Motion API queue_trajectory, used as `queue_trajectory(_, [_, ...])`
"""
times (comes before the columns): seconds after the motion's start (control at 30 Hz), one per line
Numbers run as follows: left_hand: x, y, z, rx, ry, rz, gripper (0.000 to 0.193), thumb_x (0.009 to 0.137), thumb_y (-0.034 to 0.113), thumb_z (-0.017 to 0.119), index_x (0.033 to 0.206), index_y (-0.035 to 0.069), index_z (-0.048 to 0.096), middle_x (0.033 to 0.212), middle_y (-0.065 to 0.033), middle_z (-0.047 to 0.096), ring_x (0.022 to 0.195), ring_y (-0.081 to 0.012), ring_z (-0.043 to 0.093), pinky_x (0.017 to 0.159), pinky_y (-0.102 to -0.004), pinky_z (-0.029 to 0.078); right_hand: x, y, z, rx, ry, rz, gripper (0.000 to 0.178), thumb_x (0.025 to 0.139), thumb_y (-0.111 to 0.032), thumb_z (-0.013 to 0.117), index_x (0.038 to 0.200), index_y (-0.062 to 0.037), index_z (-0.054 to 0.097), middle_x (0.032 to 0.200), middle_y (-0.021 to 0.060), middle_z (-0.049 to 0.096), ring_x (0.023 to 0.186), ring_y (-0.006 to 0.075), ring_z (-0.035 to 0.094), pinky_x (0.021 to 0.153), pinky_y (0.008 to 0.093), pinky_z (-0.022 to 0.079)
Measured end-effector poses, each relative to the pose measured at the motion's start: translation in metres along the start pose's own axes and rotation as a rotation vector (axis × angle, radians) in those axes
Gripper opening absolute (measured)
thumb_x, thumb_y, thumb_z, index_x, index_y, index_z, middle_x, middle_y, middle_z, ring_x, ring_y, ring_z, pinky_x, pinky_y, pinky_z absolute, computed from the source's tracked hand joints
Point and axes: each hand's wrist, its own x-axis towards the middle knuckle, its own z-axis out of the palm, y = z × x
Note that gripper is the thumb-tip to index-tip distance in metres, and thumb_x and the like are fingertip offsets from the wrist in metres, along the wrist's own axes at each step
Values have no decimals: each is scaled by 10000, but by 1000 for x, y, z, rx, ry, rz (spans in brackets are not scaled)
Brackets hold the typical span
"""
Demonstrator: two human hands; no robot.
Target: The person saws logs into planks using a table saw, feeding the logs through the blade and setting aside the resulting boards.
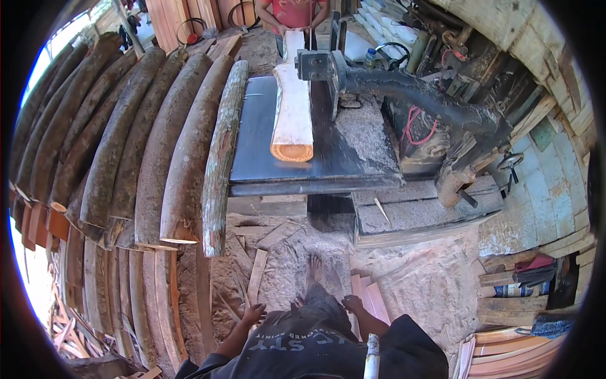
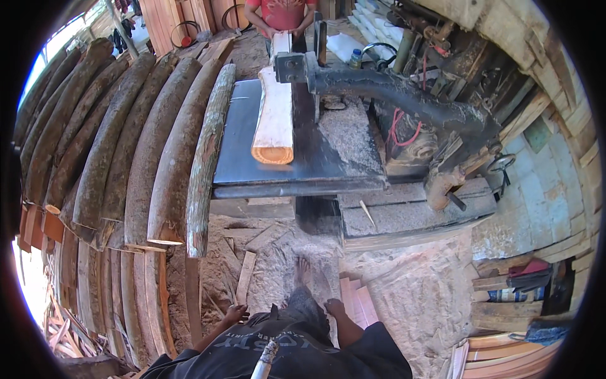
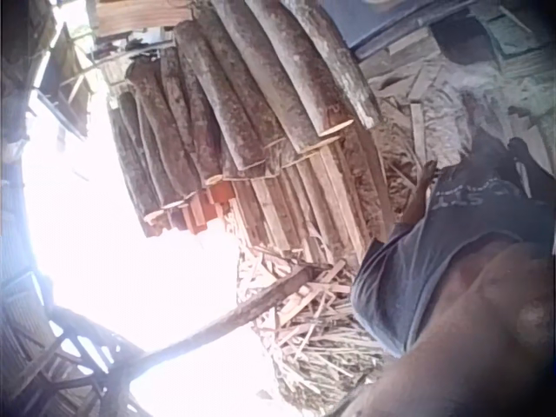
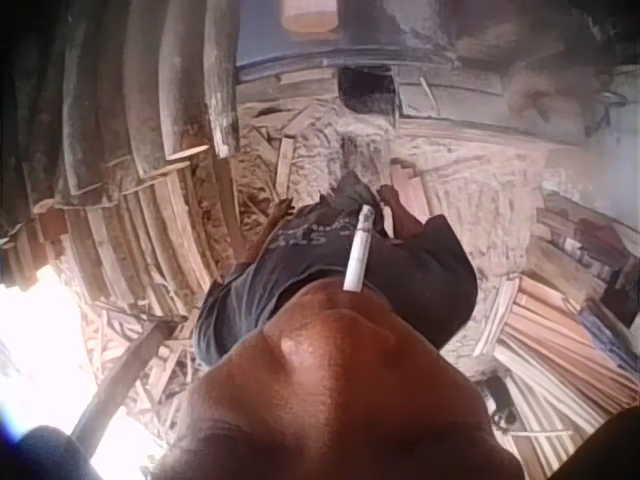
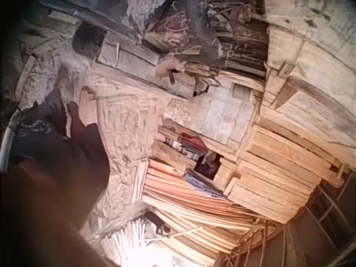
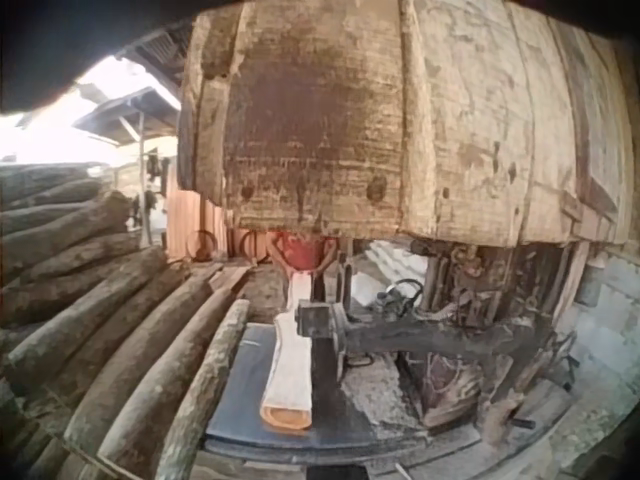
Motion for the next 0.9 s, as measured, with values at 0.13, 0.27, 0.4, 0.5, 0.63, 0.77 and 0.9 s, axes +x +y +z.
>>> queue_trajectory(0.13, [-1, 73, 0, -131, 112, 59, 636, 892, 489, 520, 1367, 98, 360, 1086, -124, 631, 951, -272, 613, 760, -431, 479, 35, -94, -73, 63, -97, 46, 392, 760, -349, 617, 1064, -107, 667, 937, 119, 687, 713, 226, 678, 715, 345, 539])
queue_trajectory(0.27, [5, 146, 18, -160, 126, 172, 615, 894, 500, 510, 1338, 89, 399, 1072, -117, 638, 911, -248, 621, 744, -409, 480, 89, -130, -89, 43, 187, -259, 424, 767, -351, 618, 1111, -105, 643, 1080, 128, 653, 805, 241, 673, 757, 338, 527])
queue_trajectory(0.4, [9, 202, 34, -186, 84, 248, 606, 889, 520, 509, 1302, 83, 437, 1094, -119, 630, 908, -231, 617, 734, -390, 477, 114, -180, -124, 234, 24, -204, 415, 830, -345, 599, 1175, -115, 597, 1040, 97, 663, 800, 208, 668, 710, 319, 526])
queue_trajectory(0.5, [4, 250, 47, -257, 20, 267, 654, 886, 560, 482, 1330, 88, 394, 1162, -148, 598, 989, -269, 598, 775, -401, 469, 128, -219, -155, 591, -59, -169, 389, 883, -350, 571, 1198, -122, 569, 982, 72, 658, 797, 172, 658, 660, 291, 513])
queue_trajectory(0.63, [-4, 334, 47, -334, 54, 437, 773, 860, 669, 399, 1384, 105, 333, 1242, -169, 547, 1114, -306, 533, 887, -461, 423, 115, -296, -216, 828, -20, -238, 524, 880, -482, 549, 1249, -113, 504, 1011, 61, 631, 872, 171, 639, 678, 294, 500])
queue_trajectory(0.77, [-15, 406, 42, -357, 88, 503, 942, 789, 791, 308, 1449, 123, 229, 1366, -178, 430, 1252, -346, 401, 991, -543, 312, 98, -354, -252, 902, 35, -200, 685, 857, -611, 482, 1335, -125, 416, 1229, 113, 527, 1028, 224, 579, 775, 373, 498])
queue_trajectory(0.9, [-9, 422, 46, -388, 10, 429, 967, 763, 834, 215, 1439, 146, 277, 1395, -144, 406, 1278, -352, 368, 1012, -593, 254, 73, -374, -247, 970, -19, -193, 795, 837, -685, 417, 1431, -175, 284, 1435, 117, 336, 1253, 314, 406, 914, 472, 443])
